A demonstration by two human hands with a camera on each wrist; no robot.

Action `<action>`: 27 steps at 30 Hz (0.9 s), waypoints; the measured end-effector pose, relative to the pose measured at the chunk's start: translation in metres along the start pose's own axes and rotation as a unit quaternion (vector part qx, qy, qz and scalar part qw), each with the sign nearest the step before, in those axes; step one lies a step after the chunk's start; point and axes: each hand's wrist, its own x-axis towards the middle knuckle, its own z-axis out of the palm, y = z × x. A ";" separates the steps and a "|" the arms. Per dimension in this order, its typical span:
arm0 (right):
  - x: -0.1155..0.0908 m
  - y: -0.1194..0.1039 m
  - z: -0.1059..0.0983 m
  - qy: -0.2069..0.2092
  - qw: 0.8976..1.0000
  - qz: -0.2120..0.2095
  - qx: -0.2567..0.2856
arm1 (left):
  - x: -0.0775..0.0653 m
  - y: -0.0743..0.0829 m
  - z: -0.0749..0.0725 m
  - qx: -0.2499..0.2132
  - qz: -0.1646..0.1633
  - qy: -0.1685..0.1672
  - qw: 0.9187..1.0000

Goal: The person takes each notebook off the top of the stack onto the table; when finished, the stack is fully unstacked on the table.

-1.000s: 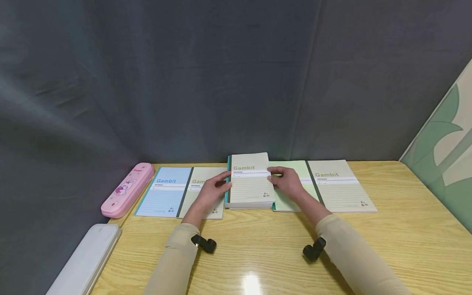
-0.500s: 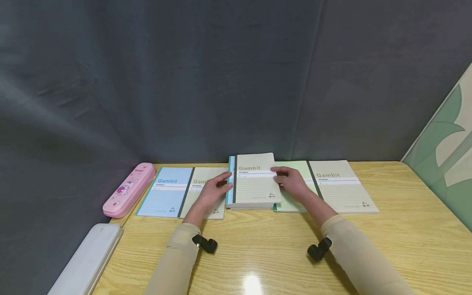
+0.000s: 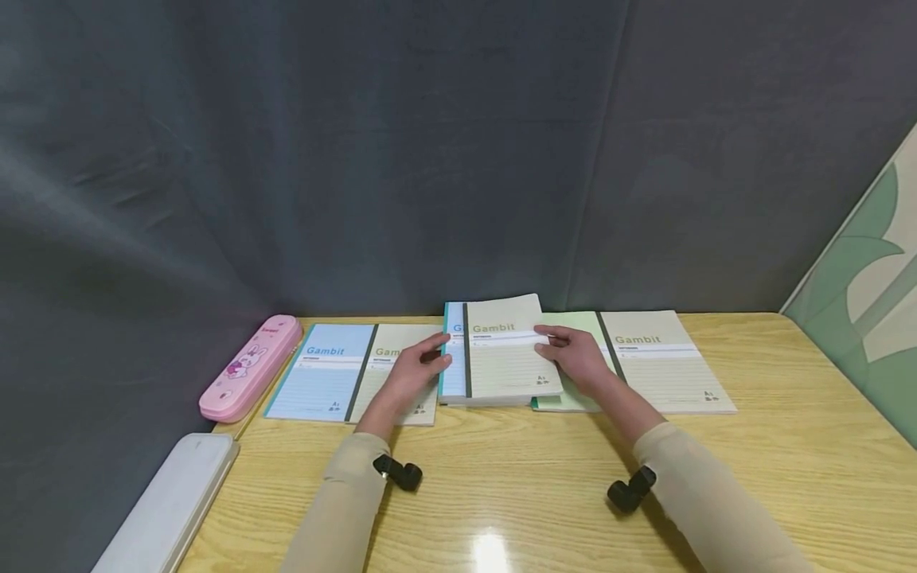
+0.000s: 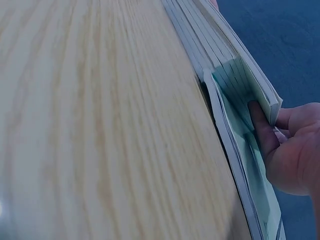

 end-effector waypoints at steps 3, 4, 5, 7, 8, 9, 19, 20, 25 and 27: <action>-0.001 0.003 -0.005 0.001 1.000 0.012 0.015 | 0.000 0.000 -0.001 -0.006 0.004 -0.003 1.000; -0.002 0.004 -0.007 -0.001 1.000 0.015 0.018 | 0.000 0.000 -0.001 -0.004 0.007 -0.004 1.000; -0.002 0.005 -0.009 -0.001 1.000 0.019 0.020 | 0.000 0.000 -0.001 -0.003 0.006 -0.004 1.000; -0.005 0.007 -0.014 -0.004 0.999 0.022 0.031 | 0.000 0.000 -0.001 0.000 0.004 -0.004 1.000; -0.006 0.008 -0.016 -0.007 0.999 0.022 0.032 | 0.000 0.000 -0.001 0.002 0.002 -0.003 1.000; -0.007 0.008 -0.019 -0.009 0.999 0.022 0.037 | 0.000 -0.001 -0.002 0.003 0.001 -0.002 1.000; -0.018 0.019 -0.049 -0.008 0.998 0.029 0.049 | -0.002 0.000 -0.002 0.006 -0.007 -0.002 1.000; -0.019 0.020 -0.052 -0.006 0.998 0.029 0.051 | -0.002 0.000 -0.001 0.007 -0.007 -0.003 1.000; -0.023 0.025 -0.070 -0.001 0.998 0.035 0.053 | -0.002 0.000 -0.001 0.003 -0.011 -0.007 1.000; -0.025 0.027 -0.078 -0.001 0.998 0.036 0.049 | -0.002 0.001 -0.001 0.002 -0.012 -0.006 1.000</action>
